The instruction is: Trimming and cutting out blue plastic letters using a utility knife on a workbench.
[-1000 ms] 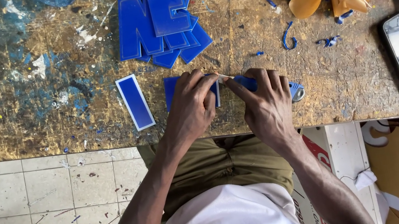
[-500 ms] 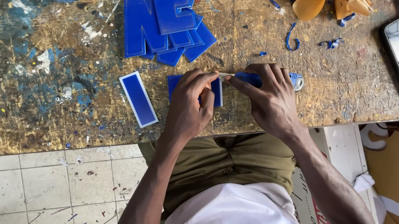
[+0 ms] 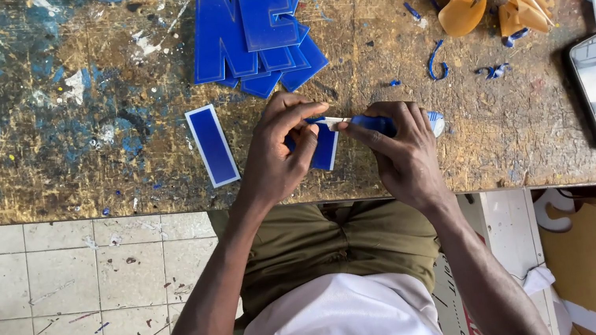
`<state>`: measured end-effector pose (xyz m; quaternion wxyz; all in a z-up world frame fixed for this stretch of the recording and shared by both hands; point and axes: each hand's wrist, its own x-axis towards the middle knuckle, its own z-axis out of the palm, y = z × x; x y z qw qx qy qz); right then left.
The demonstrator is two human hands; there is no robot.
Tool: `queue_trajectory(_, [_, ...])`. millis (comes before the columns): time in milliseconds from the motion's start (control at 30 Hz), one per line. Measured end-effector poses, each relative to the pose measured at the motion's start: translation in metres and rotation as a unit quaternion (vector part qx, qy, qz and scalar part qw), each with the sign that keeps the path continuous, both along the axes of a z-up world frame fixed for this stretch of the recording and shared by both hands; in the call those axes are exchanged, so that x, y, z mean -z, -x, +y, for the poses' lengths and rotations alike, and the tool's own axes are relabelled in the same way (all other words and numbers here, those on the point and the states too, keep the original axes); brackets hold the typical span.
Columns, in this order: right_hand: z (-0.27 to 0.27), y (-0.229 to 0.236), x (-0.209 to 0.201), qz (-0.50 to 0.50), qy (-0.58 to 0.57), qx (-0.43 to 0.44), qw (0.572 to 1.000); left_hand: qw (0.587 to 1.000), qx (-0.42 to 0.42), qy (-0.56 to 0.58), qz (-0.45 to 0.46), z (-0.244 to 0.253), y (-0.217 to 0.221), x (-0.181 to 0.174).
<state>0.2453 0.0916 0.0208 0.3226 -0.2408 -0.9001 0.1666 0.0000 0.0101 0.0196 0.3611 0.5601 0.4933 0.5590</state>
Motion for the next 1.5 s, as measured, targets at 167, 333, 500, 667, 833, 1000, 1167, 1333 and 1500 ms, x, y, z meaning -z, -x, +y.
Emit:
queue_trajectory(167, [-0.001,0.001,-0.001,-0.012,0.004,0.000,1.000,0.995,-0.037,-0.010,0.089,0.003,-0.010,-0.002])
queue_trajectory(333, [-0.002,-0.004,0.000,-0.001,0.010,-0.002,1.000,0.993,-0.077,-0.005,0.091,0.005,-0.013,0.016])
queue_trajectory(500, [-0.011,-0.007,-0.004,-0.037,0.008,0.004,0.999,0.994,-0.091,0.012,-0.051,0.004,-0.004,0.025])
queue_trajectory(667, [-0.023,0.010,-0.017,-0.098,-0.029,0.018,0.995,0.980,-0.094,0.038,-0.172,0.004,0.001,0.024])
queue_trajectory(833, [-0.022,0.024,-0.012,-0.097,0.018,0.066,0.993,0.961,-0.104,0.046,-0.253,0.002,0.002,0.026])
queue_trajectory(1000, [-0.020,0.054,-0.028,-0.132,0.084,0.076,0.985,0.932,-0.099,0.031,-0.346,0.002,0.004,0.034])
queue_trajectory(1167, [-0.020,0.056,-0.036,-0.198,0.062,0.056,0.977,0.895,-0.089,-0.006,-0.437,-0.007,0.004,0.040])
queue_trajectory(1333, [-0.024,0.058,-0.044,-0.219,0.061,0.042,0.973,0.858,-0.060,-0.063,-0.507,-0.008,0.010,0.053])
queue_trajectory(1500, [-0.025,0.056,-0.038,-0.218,0.057,0.063,0.972,0.845,-0.016,-0.110,-0.523,-0.015,0.024,0.035])
